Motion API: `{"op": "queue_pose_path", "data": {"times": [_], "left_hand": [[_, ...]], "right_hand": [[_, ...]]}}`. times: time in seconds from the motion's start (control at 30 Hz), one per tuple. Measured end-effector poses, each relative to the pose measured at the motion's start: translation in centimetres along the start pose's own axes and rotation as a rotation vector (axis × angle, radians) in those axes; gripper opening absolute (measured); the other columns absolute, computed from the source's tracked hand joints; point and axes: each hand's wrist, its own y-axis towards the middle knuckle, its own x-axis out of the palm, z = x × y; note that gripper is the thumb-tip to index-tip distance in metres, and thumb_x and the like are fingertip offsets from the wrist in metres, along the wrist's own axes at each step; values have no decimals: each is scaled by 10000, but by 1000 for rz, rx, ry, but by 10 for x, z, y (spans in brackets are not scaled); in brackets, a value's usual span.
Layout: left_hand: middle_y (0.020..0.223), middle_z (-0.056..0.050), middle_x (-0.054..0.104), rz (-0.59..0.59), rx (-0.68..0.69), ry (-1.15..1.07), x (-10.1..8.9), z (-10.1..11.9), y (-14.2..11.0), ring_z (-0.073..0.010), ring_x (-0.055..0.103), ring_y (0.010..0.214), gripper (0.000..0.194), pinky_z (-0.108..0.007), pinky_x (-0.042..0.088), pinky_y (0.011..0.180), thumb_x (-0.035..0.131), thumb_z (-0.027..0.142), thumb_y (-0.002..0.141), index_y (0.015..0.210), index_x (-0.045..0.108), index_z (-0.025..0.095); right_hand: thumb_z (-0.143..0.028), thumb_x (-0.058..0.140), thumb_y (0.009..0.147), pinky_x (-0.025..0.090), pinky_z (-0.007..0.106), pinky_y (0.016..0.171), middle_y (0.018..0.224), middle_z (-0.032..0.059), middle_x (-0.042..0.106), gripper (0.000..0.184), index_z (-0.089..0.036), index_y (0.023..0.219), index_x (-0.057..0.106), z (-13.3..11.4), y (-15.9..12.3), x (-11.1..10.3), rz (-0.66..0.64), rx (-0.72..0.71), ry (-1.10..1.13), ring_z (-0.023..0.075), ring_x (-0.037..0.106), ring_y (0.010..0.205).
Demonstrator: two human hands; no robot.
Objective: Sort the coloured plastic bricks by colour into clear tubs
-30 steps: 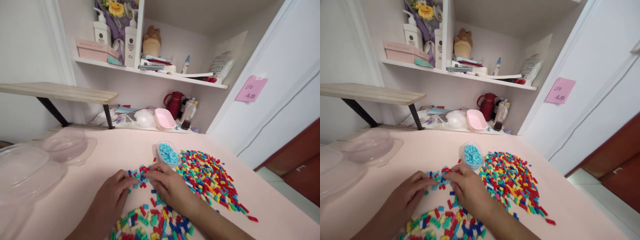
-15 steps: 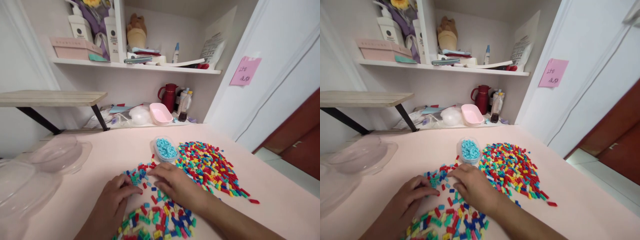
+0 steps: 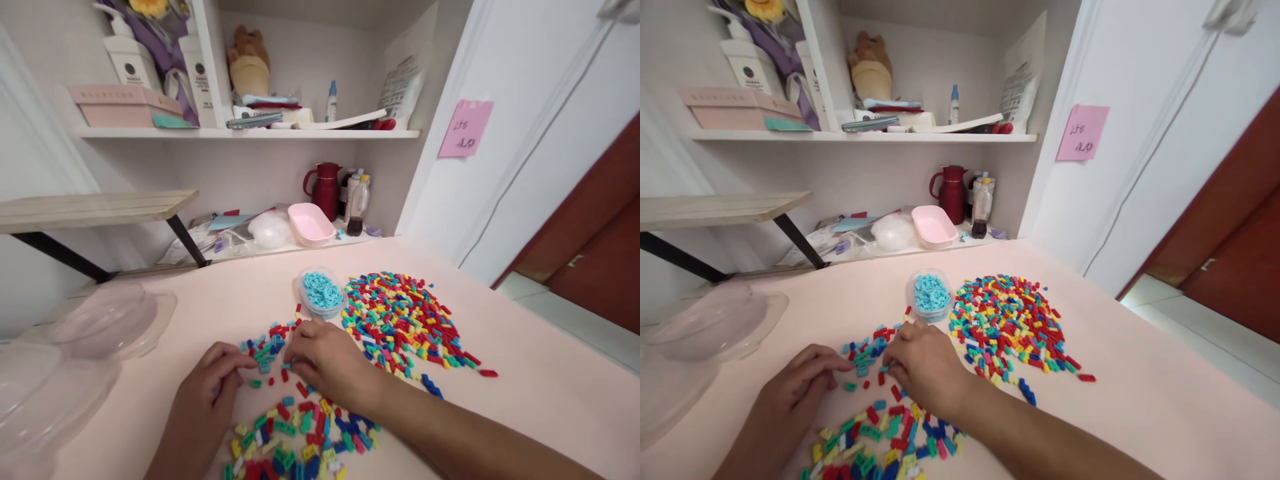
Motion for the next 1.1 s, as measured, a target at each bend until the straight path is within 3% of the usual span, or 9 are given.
{"op": "queue_pose_path", "data": {"times": [0.2, 0.37, 0.47, 0.57, 0.7, 0.83, 0.97, 1.1], "left_hand": [[903, 0, 648, 17, -19, -10, -1, 1, -1, -123, 631, 721, 249, -214, 496, 657, 459, 217, 837, 836, 705, 253], [891, 9, 645, 37, -18, -28, 1, -1, -2, -113, 623, 674, 247, -211, 487, 623, 462, 215, 827, 826, 705, 258], [879, 7, 649, 40, 6, -26, 1, -1, -1, -116, 631, 686, 261, -207, 487, 620, 457, 217, 823, 814, 714, 264], [877, 2, 651, 39, 26, -37, 2, -2, 1, -112, 633, 677, 267, -200, 493, 619, 456, 227, 821, 811, 720, 264], [817, 3, 652, 89, 40, -52, 6, -4, 1, -116, 625, 644, 256, -197, 494, 601, 465, 250, 801, 776, 719, 265], [831, 11, 657, 131, 33, -88, 13, -12, -2, -122, 618, 646, 254, -207, 503, 631, 468, 310, 818, 768, 715, 280], [856, 10, 659, 150, 25, -94, 18, -26, -3, -135, 622, 689, 251, -216, 508, 668, 471, 348, 824, 780, 711, 289], [863, 8, 660, 163, 11, -57, 15, -28, -2, -140, 622, 696, 252, -228, 503, 660, 468, 337, 814, 786, 714, 289]], "right_hand": [[-81, 623, 801, 470, 292, 836, 893, 26, 713, 174, -225, 825, 717, 4, 1, -2, 25, 40, 110, 189, 640, 899], [-102, 570, 813, 489, 253, 691, 840, 6, 733, 217, -223, 844, 746, 11, 1, 3, 78, 236, 503, 150, 645, 736], [-169, 577, 800, 428, 217, 553, 798, 17, 720, 179, -192, 842, 749, 11, 1, 5, 34, 394, 761, 125, 583, 626], [-213, 609, 769, 393, 207, 526, 749, 20, 695, 147, -171, 818, 741, 8, 2, -1, 21, 446, 921, 110, 539, 589], [-266, 635, 772, 419, 230, 564, 647, -7, 641, 136, -184, 813, 735, 13, 6, -23, 223, 400, 830, 118, 536, 581], [-325, 653, 783, 465, 261, 641, 778, 26, 694, 174, -185, 864, 717, 31, 11, -44, 466, 410, 717, 157, 611, 695], [-349, 583, 855, 496, 281, 671, 942, 63, 704, 231, -193, 981, 698, 43, 7, -50, 535, 370, 656, 184, 657, 779], [-313, 542, 899, 497, 275, 638, 810, 36, 690, 211, -202, 980, 702, 33, 0, -48, 474, 316, 559, 169, 644, 702]]}}
